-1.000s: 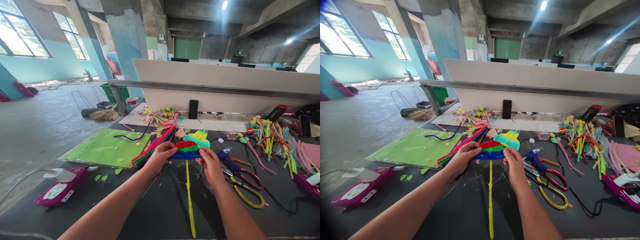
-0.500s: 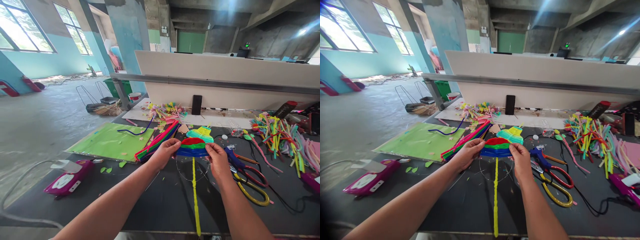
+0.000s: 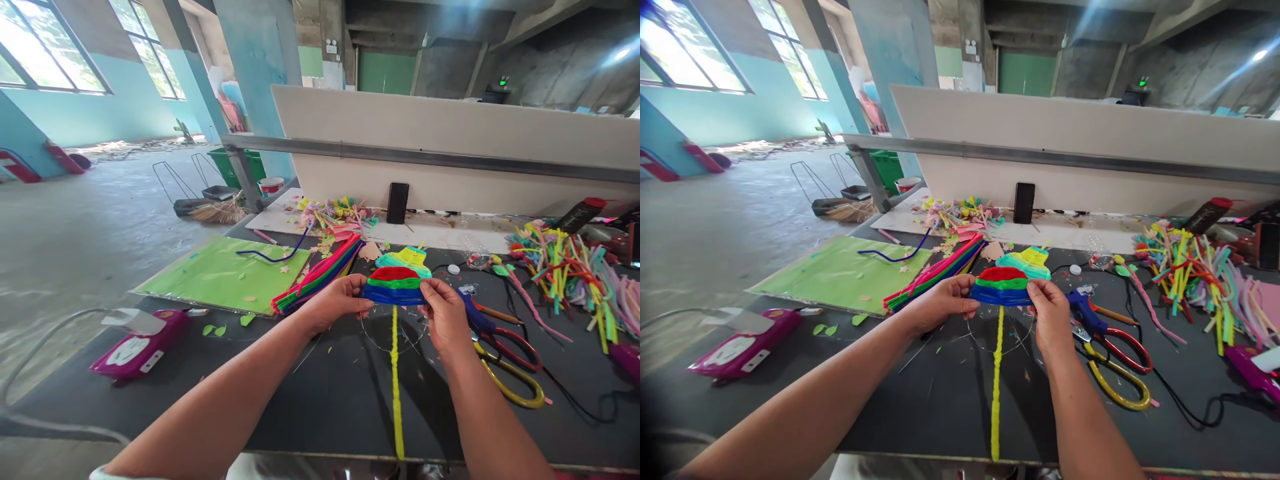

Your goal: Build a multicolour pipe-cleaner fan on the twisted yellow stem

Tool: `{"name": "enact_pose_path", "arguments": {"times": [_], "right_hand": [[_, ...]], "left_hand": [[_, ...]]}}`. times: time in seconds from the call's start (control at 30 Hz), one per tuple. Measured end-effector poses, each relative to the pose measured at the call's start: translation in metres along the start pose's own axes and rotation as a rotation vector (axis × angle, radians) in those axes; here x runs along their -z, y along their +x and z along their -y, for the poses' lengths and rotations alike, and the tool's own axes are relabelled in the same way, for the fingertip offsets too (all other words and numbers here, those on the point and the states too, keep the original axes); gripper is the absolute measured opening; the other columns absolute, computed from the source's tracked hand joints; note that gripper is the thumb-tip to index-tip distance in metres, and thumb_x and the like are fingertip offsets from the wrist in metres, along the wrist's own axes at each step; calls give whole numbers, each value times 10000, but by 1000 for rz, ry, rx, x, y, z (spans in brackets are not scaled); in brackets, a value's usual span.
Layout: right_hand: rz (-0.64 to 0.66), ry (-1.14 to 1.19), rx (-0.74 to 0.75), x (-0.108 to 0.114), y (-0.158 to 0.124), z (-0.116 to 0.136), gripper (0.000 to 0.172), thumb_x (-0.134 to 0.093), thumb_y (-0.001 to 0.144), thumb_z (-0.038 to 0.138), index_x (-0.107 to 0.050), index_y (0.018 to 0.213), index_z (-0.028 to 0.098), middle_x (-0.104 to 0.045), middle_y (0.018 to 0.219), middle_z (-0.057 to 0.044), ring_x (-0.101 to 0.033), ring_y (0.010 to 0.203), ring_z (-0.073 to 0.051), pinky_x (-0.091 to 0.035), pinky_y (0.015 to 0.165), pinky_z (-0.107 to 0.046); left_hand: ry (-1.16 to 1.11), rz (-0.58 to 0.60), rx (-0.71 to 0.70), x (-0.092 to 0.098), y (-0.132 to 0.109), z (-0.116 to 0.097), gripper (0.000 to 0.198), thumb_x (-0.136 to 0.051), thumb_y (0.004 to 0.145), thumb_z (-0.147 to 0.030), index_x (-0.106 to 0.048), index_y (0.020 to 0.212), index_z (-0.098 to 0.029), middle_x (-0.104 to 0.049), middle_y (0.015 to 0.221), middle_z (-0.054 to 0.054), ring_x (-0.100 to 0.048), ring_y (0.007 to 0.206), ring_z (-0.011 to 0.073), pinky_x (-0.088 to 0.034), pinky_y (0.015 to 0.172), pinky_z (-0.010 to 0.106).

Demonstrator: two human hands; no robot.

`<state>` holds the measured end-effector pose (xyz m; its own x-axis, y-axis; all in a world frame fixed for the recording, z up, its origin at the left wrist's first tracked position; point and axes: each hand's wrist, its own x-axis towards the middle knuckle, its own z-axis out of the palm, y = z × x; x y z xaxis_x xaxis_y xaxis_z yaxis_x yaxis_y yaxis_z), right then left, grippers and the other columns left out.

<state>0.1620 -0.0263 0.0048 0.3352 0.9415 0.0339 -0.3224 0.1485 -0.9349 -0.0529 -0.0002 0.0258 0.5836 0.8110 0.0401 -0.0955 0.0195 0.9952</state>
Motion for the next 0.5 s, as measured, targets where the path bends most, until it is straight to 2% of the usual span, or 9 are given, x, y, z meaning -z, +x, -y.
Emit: {"name": "enact_pose_path", "arguments": {"times": [0.33,0.5], "right_hand": [[27,-22,-23,0,-1,1,278,-770,607,376,-653,781,193,-570,663,31,-467,531,-81,-375,438,-186],[98,85,-12,-4,-4,3,232,-723,688,377,-637,825,210,-554,700,42,-483,533,-71,-398,464,-196]], "left_hand": [[-202,-164,15,-2,5,9,307,-740,667,-276,-570,891,-154,-576,686,-18,-531,505,65,-398,483,185],[-243,-235,-25,-4,6,11,291,-727,688,-274,-546,887,-163,-561,633,-35,-524,482,60,-369,452,168]]}}
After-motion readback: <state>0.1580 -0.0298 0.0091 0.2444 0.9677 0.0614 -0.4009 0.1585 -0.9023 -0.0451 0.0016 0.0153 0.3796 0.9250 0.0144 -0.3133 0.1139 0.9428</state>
